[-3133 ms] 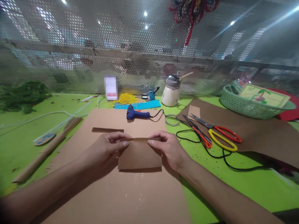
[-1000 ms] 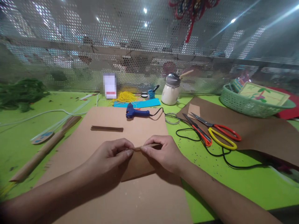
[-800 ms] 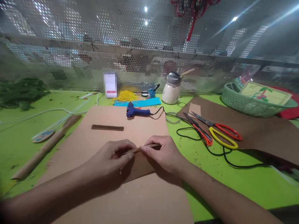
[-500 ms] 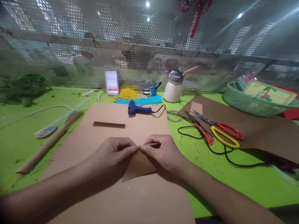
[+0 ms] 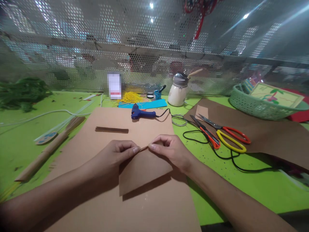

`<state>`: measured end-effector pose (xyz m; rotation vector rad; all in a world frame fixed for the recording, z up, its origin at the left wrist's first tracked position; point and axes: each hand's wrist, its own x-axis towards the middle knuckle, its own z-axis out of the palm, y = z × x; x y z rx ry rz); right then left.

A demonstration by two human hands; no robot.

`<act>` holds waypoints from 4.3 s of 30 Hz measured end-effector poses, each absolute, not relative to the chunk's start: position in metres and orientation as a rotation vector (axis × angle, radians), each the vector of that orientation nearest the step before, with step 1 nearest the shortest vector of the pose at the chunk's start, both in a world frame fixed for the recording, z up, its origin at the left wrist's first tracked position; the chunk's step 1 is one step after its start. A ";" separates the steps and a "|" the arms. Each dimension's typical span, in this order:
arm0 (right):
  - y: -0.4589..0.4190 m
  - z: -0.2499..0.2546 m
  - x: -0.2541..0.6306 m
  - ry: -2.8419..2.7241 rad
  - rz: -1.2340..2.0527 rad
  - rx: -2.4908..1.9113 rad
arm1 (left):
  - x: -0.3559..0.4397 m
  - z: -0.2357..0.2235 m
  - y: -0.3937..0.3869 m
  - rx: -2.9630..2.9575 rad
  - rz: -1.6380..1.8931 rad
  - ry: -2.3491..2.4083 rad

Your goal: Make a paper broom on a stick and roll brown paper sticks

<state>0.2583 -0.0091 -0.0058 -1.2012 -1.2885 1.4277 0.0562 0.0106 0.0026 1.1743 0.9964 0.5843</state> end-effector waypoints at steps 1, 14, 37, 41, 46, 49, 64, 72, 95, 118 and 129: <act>-0.009 -0.006 0.259 -1.289 1.411 -1.209 | 0.056 0.003 0.010 1.147 0.593 0.985; -0.010 -0.009 0.257 -1.318 1.226 -1.298 | 0.054 0.002 0.017 1.187 0.557 0.962; -0.029 -0.003 0.242 -1.767 0.124 -1.093 | 0.049 0.025 -0.007 1.499 0.828 0.948; -0.040 -0.002 0.226 -2.040 0.138 -0.757 | 0.055 0.027 -0.017 1.188 0.753 0.778; -0.041 -0.003 0.225 -2.067 0.208 -0.661 | 0.055 0.019 0.007 0.962 0.829 0.766; -0.036 0.002 0.235 -1.895 0.157 -0.804 | 0.052 0.014 0.017 0.923 0.756 0.776; -0.008 0.002 0.263 -1.096 1.438 -1.151 | 0.048 0.011 0.020 0.846 0.547 0.745; -0.008 -0.006 0.252 -1.208 1.341 -1.133 | 0.056 0.005 0.020 0.804 0.880 0.713; -0.005 0.006 0.274 -1.587 1.335 -1.440 | 0.051 -0.003 0.022 1.080 0.651 0.957; -0.014 -0.003 0.252 -1.005 1.447 -1.202 | 0.059 0.009 0.010 0.906 0.797 0.935; -0.019 0.004 0.256 -1.013 1.404 -1.173 | 0.053 0.012 0.005 0.857 0.817 0.785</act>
